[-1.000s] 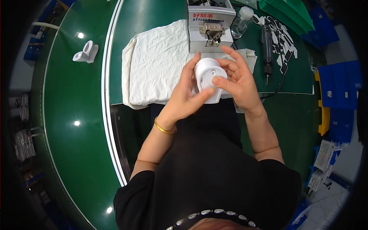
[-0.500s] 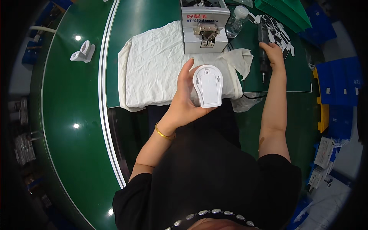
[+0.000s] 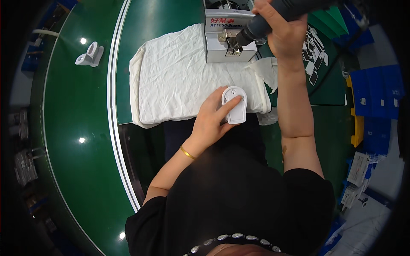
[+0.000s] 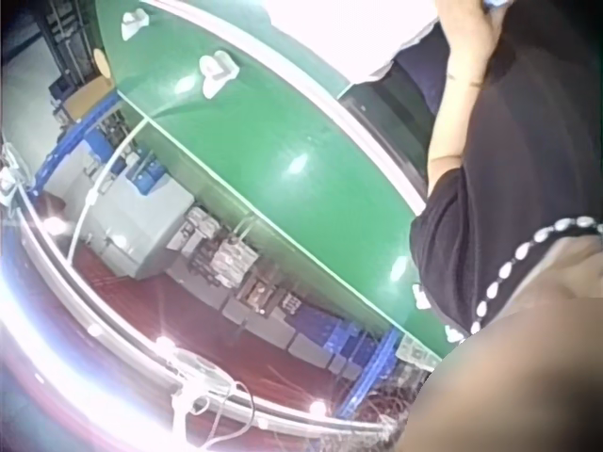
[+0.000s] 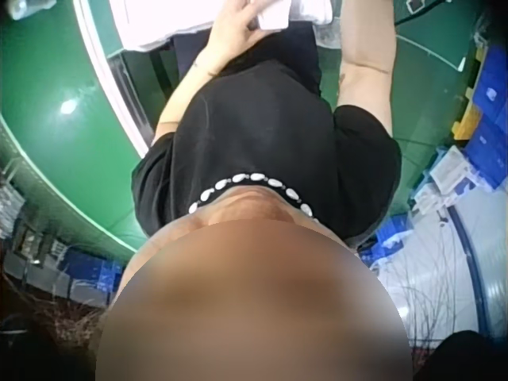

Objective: Assembling white plastic casings by fitting internal parts, using a power screwdriver, and wiping them clean.

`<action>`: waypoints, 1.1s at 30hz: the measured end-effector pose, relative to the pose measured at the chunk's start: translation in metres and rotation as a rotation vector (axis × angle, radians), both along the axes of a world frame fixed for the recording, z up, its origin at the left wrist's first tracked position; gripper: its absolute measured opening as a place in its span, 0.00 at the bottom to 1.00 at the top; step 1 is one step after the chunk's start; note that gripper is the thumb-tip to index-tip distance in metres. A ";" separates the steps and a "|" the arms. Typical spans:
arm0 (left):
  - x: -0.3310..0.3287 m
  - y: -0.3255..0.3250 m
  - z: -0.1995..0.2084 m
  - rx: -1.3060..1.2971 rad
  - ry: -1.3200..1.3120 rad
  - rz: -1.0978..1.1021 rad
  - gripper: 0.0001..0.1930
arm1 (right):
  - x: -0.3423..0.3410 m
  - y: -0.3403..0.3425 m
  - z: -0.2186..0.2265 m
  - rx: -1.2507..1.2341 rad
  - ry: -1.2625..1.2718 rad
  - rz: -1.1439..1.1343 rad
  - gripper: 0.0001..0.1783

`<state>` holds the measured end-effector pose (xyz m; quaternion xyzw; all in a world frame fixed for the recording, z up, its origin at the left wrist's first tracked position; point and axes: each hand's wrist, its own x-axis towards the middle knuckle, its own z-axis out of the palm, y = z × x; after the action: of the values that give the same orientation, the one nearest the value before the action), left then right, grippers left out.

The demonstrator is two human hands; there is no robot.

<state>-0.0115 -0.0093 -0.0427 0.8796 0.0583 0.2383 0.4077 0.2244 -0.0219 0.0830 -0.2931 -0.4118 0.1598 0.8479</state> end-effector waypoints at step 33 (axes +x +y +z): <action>0.000 0.000 -0.002 -0.053 -0.006 0.039 0.39 | -0.077 -0.051 0.007 -0.345 -0.339 -0.069 0.24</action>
<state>-0.0115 -0.0091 -0.0448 0.8663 0.0805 0.2472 0.4265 0.1474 -0.0734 0.0899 -0.4700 -0.5047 0.1475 0.7089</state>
